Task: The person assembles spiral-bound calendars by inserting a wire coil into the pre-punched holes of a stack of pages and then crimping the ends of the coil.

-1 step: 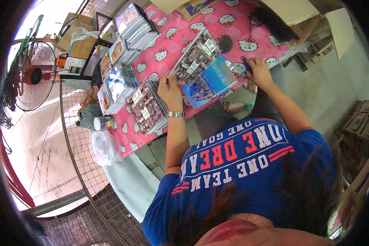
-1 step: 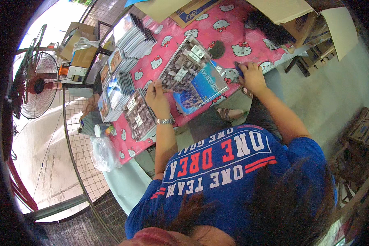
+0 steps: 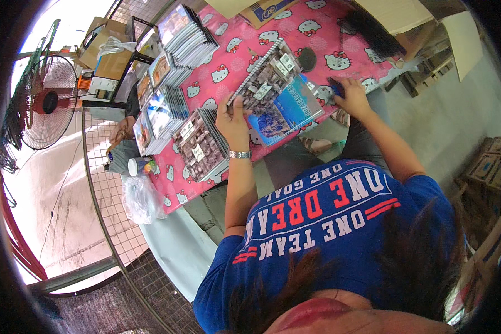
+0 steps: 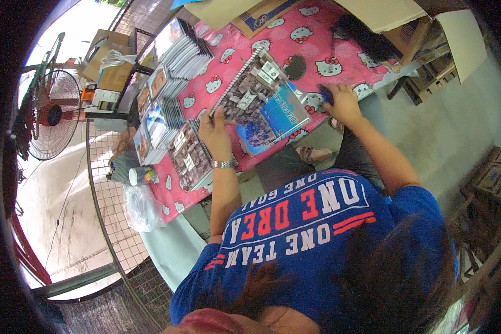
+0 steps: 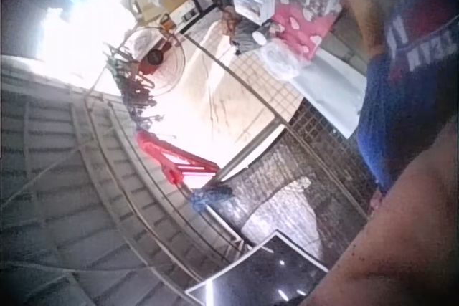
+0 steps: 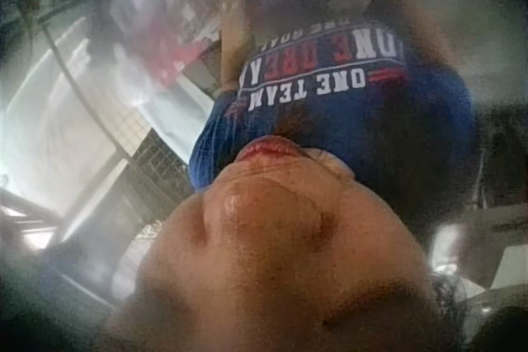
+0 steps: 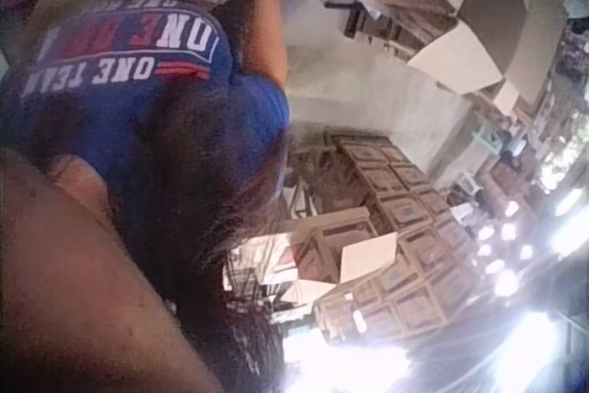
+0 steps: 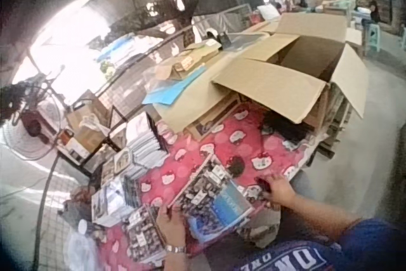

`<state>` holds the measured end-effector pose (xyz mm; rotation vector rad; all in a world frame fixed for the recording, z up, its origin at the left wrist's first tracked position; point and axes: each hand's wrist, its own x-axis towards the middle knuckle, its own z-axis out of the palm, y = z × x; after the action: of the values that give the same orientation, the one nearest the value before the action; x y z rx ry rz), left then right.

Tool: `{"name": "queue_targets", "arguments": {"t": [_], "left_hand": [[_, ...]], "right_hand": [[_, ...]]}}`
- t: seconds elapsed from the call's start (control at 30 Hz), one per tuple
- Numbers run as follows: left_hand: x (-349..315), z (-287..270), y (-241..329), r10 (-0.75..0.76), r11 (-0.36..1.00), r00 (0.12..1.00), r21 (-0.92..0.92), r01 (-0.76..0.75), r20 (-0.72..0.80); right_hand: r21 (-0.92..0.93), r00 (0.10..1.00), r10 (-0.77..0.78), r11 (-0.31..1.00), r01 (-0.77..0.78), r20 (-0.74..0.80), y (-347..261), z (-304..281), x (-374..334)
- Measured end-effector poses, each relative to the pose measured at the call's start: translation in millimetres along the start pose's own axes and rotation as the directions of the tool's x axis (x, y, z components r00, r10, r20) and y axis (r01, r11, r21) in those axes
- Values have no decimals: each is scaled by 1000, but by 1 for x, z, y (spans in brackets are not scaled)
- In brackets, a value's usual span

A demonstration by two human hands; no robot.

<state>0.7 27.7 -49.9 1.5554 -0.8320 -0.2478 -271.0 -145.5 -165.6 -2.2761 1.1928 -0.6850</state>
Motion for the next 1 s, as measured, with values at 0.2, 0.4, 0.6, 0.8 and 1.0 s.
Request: {"name": "queue_targets", "arguments": {"t": [0.2, 0.4, 0.6, 0.8, 1.0], "left_hand": [[-6, -6, -7, 10, 999, 1000, 50, -11, 12], [-9, -3, 1, 121, 966, 992, 229, -122, 15], [-13, -4, -5, 120, 975, 993, 186, -118, -3], [-9, -4, 24, 127, 940, 992, 321, -115, -17], [41, -92, 139, 633, 653, 774, 523, -547, 19]], "right_hand": [[438, 917, -397, 819, 370, -34, -120, -32, 3], [348, 798, -601, 741, 575, -39, -184, -23, 4], [457, 800, -592, 741, 492, 97, -183, -22, 7], [859, 770, -416, 393, -328, 484, -177, -25, 8], [469, 966, -177, 880, 69, 190, -53, -32, 16]]}}
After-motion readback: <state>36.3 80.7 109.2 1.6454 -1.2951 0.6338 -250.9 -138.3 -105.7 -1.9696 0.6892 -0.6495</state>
